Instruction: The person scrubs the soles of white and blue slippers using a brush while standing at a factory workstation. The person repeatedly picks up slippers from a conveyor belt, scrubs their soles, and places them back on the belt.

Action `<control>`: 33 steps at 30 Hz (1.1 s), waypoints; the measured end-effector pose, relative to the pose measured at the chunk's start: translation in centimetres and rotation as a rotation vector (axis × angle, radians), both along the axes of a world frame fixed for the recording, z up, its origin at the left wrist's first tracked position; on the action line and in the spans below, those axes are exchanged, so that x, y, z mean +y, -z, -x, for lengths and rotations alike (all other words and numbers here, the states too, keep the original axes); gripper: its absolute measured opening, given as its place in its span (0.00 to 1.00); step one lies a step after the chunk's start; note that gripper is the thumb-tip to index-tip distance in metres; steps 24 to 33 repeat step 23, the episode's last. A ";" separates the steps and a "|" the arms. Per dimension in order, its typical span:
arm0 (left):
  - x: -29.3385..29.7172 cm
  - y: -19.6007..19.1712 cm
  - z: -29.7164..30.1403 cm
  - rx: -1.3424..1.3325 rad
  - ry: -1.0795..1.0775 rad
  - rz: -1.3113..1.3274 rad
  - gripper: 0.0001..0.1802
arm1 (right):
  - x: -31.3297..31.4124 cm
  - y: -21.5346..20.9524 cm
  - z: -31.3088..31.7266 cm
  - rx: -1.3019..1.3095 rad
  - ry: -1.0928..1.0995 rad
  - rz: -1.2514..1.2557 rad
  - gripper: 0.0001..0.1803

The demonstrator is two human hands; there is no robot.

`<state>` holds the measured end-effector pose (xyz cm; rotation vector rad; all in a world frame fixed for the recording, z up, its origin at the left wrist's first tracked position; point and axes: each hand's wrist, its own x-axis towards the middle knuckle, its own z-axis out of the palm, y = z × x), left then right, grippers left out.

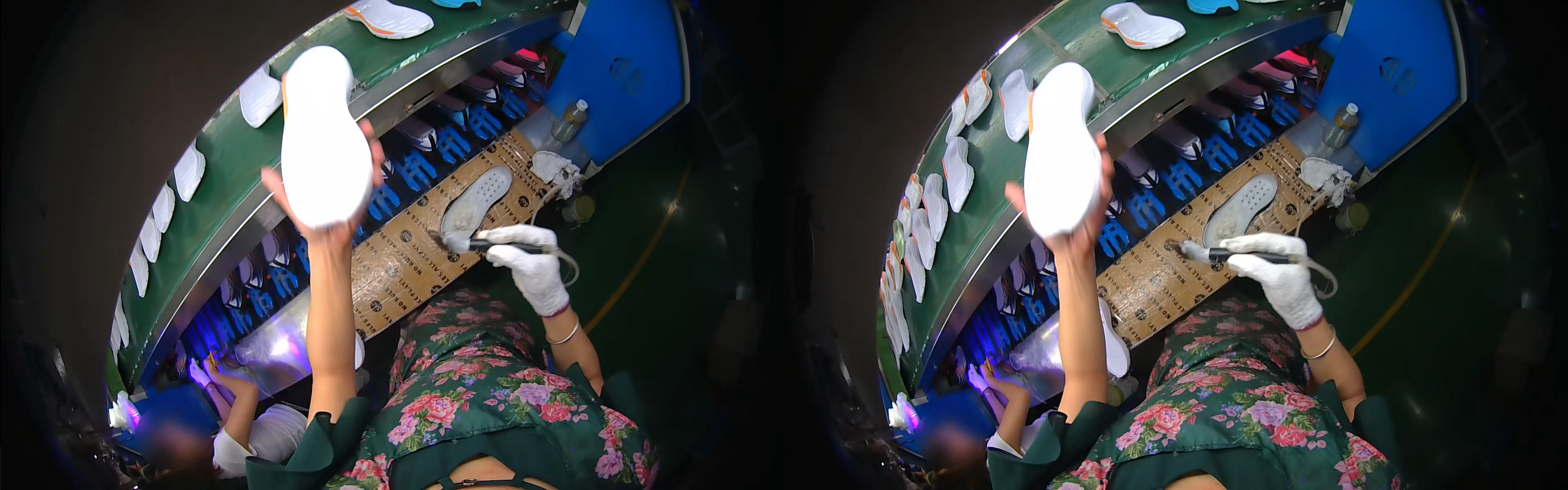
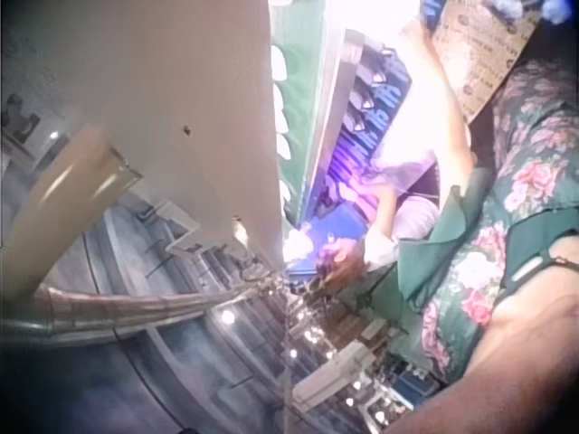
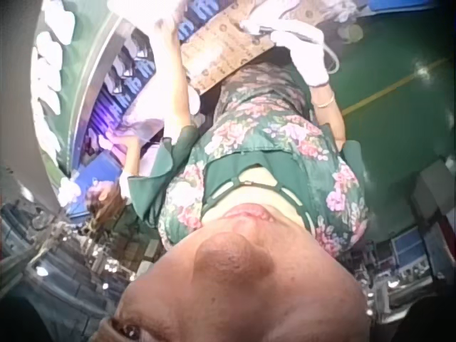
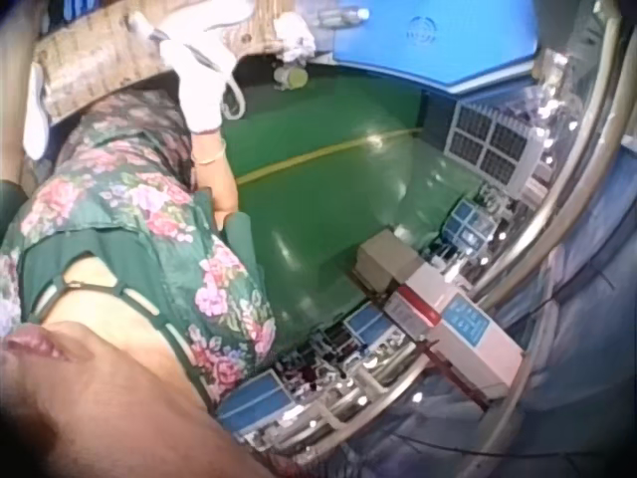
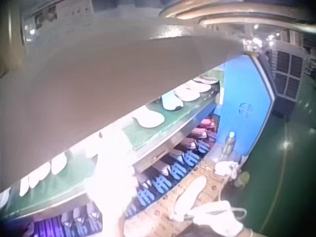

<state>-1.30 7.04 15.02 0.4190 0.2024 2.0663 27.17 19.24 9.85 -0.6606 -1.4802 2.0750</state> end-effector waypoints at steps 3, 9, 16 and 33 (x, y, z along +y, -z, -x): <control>5.1 0.4 6.0 -0.548 0.037 -0.036 0.44 | -1.1 1.6 0.7 -0.117 -0.004 -0.127 0.10; 9.7 -0.6 11.5 -0.721 0.034 -0.001 0.44 | -3.0 4.2 0.6 -0.114 -0.011 0.033 0.11; 6.6 -0.5 8.5 -0.275 0.153 0.122 0.44 | -3.2 6.2 0.7 -0.113 -0.046 0.040 0.11; -1.6 -0.9 17.2 1.519 -1.152 1.415 0.28 | -4.6 6.2 2.6 -0.115 -0.154 0.141 0.12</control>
